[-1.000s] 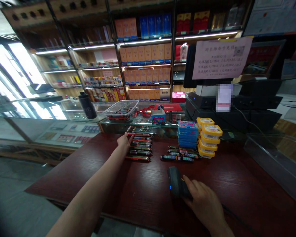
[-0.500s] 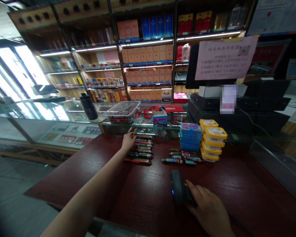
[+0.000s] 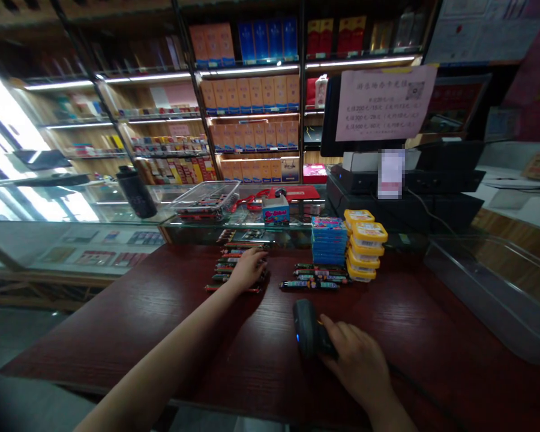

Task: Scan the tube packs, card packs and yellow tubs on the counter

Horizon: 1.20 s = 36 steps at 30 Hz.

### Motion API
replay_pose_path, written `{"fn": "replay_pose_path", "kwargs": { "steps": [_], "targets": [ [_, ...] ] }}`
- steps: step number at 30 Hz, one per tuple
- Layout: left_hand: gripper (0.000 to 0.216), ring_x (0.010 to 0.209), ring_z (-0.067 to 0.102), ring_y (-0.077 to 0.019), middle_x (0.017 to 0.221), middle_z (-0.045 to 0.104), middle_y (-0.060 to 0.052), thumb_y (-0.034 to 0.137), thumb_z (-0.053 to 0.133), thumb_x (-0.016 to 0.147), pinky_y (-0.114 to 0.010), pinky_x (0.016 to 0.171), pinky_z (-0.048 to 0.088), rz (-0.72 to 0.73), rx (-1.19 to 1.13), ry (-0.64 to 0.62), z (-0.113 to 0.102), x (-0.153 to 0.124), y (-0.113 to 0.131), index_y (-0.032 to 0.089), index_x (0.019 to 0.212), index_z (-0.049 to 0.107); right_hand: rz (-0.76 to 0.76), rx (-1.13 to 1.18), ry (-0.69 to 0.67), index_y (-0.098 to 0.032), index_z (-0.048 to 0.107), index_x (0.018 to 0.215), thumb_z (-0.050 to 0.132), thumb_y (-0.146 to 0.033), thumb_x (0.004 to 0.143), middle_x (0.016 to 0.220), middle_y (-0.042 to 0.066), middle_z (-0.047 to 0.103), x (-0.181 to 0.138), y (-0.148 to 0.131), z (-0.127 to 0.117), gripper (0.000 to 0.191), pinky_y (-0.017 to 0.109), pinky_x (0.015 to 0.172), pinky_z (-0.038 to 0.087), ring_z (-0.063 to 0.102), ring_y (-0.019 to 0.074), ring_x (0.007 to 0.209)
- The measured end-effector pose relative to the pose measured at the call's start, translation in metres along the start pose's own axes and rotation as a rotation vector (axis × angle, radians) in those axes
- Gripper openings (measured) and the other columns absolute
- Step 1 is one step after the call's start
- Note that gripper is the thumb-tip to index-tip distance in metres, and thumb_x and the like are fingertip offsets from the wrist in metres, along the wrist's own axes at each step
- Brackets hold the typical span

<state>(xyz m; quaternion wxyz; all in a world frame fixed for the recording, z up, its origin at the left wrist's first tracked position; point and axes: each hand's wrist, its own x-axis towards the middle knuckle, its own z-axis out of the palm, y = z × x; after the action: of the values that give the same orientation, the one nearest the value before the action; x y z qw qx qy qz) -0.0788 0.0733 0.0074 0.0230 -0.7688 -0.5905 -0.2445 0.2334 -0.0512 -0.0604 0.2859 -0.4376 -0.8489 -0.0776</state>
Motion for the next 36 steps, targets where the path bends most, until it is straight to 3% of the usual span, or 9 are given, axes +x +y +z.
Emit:
{"fn": "replay_pose_path", "kwargs": {
  "steps": [4, 10, 16, 21, 24, 26, 28, 31, 36],
  "targets": [
    [0.023, 0.096, 0.055, -0.0229, 0.094, 0.062, -0.01, 0.026, 0.048, 0.087, -0.034, 0.088, 0.041, 0.181, -0.024, -0.17, 0.008, -0.007, 0.046, 0.019, 0.093, 0.07, 0.016, -0.003, -0.016, -0.019, 0.047, 0.127, 0.056, -0.028, 0.084, 0.094, 0.006, 0.067, 0.001, 0.0, -0.005, 0.045, 0.032, 0.069, 0.046, 0.064, 0.0205, 0.082],
    [0.017, 0.096, 0.054, -0.0255, 0.094, 0.06, -0.012, 0.024, 0.052, 0.084, -0.036, 0.082, 0.042, 0.023, 0.124, -0.232, 0.025, -0.025, 0.078, 0.018, 0.087, 0.068, 0.035, -0.003, 0.005, -0.018, 0.05, 0.125, 0.057, -0.027, 0.082, 0.091, 0.005, 0.068, 0.003, -0.004, -0.012, 0.044, 0.031, 0.068, 0.045, 0.064, 0.02, 0.079],
    [0.012, 0.092, 0.056, -0.0235, 0.09, 0.063, -0.009, 0.014, 0.052, 0.082, -0.034, 0.08, 0.041, -0.102, 0.058, -0.141, 0.027, -0.042, 0.088, 0.019, 0.091, 0.058, 0.046, -0.018, -0.02, -0.017, 0.05, 0.125, 0.058, -0.024, 0.08, 0.094, 0.006, 0.067, 0.003, -0.007, -0.016, 0.046, 0.032, 0.069, 0.045, 0.063, 0.021, 0.082],
    [0.016, 0.089, 0.056, -0.0188, 0.095, 0.062, -0.005, 0.012, 0.053, 0.079, -0.029, 0.079, 0.042, -0.054, -0.3, -0.04, 0.025, -0.052, 0.084, 0.021, 0.092, 0.056, 0.061, 0.003, -0.052, -0.018, 0.048, 0.126, 0.06, -0.02, 0.078, 0.098, 0.006, 0.067, 0.003, -0.008, -0.018, 0.049, 0.033, 0.072, 0.046, 0.063, 0.021, 0.085],
    [0.01, 0.09, 0.057, -0.0187, 0.092, 0.063, -0.005, 0.019, 0.056, 0.079, -0.03, 0.082, 0.043, -0.042, -0.459, 0.074, 0.027, -0.054, 0.081, 0.02, 0.089, 0.059, 0.064, 0.005, -0.046, -0.018, 0.049, 0.125, 0.06, -0.021, 0.079, 0.098, 0.006, 0.067, 0.003, -0.009, -0.018, 0.048, 0.032, 0.072, 0.046, 0.063, 0.0208, 0.086],
    [0.01, 0.081, 0.059, -0.018, 0.082, 0.063, -0.004, 0.029, 0.057, 0.08, -0.029, 0.075, 0.044, -0.133, -0.529, 0.135, 0.03, -0.053, 0.079, 0.019, 0.079, 0.058, 0.063, 0.004, -0.037, -0.017, 0.049, 0.125, 0.06, -0.021, 0.079, 0.099, 0.006, 0.068, 0.003, -0.01, -0.018, 0.048, 0.032, 0.072, 0.046, 0.063, 0.0207, 0.087],
    [0.025, 0.06, 0.058, -0.0149, 0.063, 0.059, -0.001, 0.04, 0.054, 0.081, -0.025, 0.058, 0.043, -0.282, -0.644, 0.134, 0.033, -0.053, 0.078, 0.019, 0.067, 0.052, 0.065, 0.009, -0.031, -0.017, 0.051, 0.125, 0.06, -0.02, 0.078, 0.099, 0.006, 0.068, 0.003, -0.01, -0.018, 0.048, 0.032, 0.073, 0.047, 0.064, 0.0203, 0.086],
    [0.041, 0.031, 0.042, -0.0101, 0.041, 0.045, 0.005, 0.054, 0.049, 0.08, -0.021, 0.036, 0.027, -0.508, -0.879, 0.07, 0.035, -0.053, 0.077, 0.021, 0.058, 0.042, 0.113, 0.042, -0.031, -0.017, 0.054, 0.123, 0.061, -0.024, 0.078, 0.099, 0.006, 0.069, 0.007, -0.012, -0.022, 0.046, 0.033, 0.073, 0.048, 0.065, 0.021, 0.085],
    [0.045, 0.026, 0.039, -0.0079, 0.041, 0.049, 0.004, 0.06, 0.055, 0.072, -0.019, 0.028, 0.022, -0.678, -1.166, 0.124, 0.029, -0.051, 0.074, 0.019, 0.059, 0.045, 0.465, 0.317, -0.036, -0.027, 0.062, 0.112, 0.062, -0.041, 0.077, 0.101, 0.002, 0.071, 0.022, -0.024, -0.048, 0.038, 0.035, 0.077, 0.049, 0.066, 0.0231, 0.09]
  ]
}}
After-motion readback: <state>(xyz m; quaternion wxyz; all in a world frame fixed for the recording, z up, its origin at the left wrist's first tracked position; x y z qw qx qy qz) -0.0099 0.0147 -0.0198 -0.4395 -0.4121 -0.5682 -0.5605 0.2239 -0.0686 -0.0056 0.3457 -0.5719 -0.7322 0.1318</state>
